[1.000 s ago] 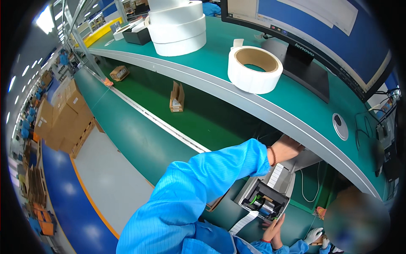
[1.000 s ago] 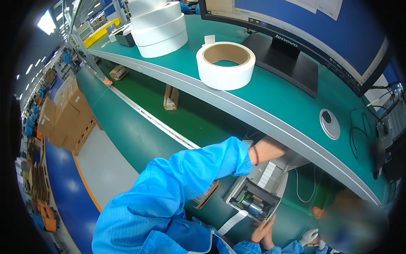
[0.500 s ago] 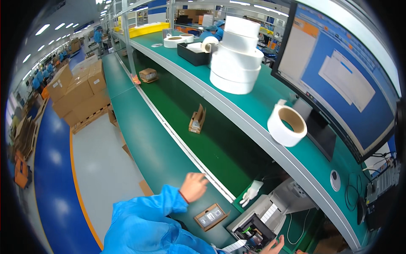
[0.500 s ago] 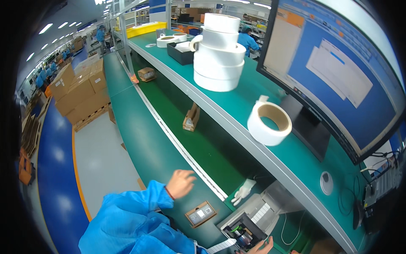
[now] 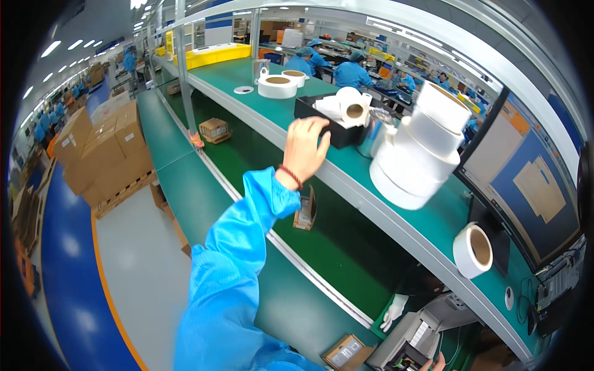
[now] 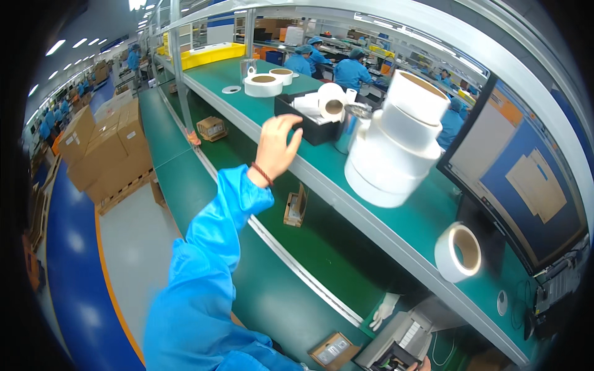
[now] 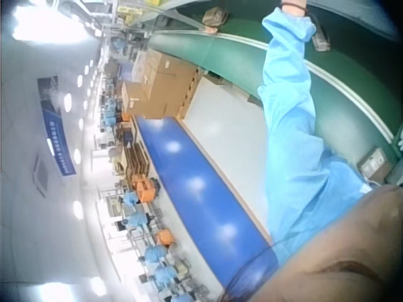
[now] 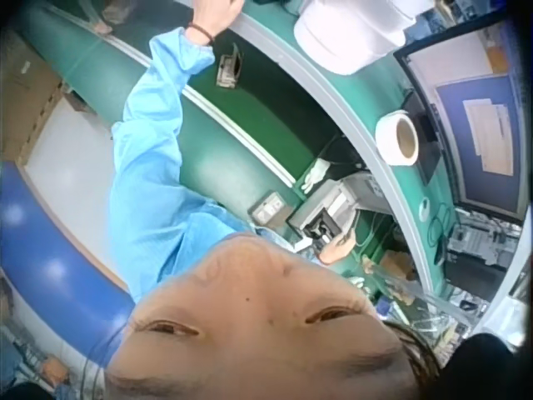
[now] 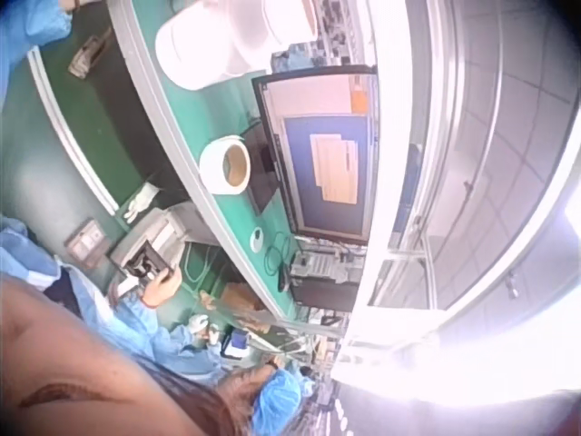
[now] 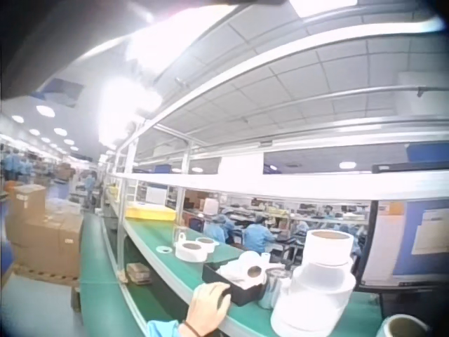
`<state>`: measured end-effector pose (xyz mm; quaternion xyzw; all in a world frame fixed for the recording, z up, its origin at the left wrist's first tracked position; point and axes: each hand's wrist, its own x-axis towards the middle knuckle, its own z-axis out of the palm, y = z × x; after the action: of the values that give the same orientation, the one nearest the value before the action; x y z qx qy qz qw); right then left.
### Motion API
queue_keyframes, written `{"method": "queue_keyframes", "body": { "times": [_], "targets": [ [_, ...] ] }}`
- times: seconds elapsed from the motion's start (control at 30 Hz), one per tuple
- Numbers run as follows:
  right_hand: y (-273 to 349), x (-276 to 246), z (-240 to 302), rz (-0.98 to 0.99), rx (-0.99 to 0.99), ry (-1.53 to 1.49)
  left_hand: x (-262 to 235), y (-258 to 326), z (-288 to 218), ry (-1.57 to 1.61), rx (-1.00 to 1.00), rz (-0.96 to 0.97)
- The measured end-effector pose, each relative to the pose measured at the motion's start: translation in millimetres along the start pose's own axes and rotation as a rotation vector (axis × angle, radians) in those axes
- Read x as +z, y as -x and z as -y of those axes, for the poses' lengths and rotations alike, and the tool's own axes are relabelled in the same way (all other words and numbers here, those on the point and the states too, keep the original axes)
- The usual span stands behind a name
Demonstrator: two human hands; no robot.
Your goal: The person operates a label printer at a factory workstation, loading rolls of white and black tape into the device. They adjust the internal rollers and guides, pull out printed labels, and interact with a coworker who assists with supplies. The person also handles a roll of black tape and a handheld scanner-like tool.
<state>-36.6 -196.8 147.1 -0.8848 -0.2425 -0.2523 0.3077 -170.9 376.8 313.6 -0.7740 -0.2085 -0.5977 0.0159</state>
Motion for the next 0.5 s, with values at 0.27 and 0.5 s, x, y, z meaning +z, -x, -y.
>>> {"method": "queue_keyframes", "body": {
  "times": [0.27, 0.5],
  "targets": [
    [-11, 31, 56, 0.202, -0.094, 0.263, 16, 39, 56, 0.07, 0.092, -0.103],
    [5, 10, 70, 0.327, -0.01, 0.139, 28, 43, 43, -0.017, 0.099, -0.086]
  ]
}}
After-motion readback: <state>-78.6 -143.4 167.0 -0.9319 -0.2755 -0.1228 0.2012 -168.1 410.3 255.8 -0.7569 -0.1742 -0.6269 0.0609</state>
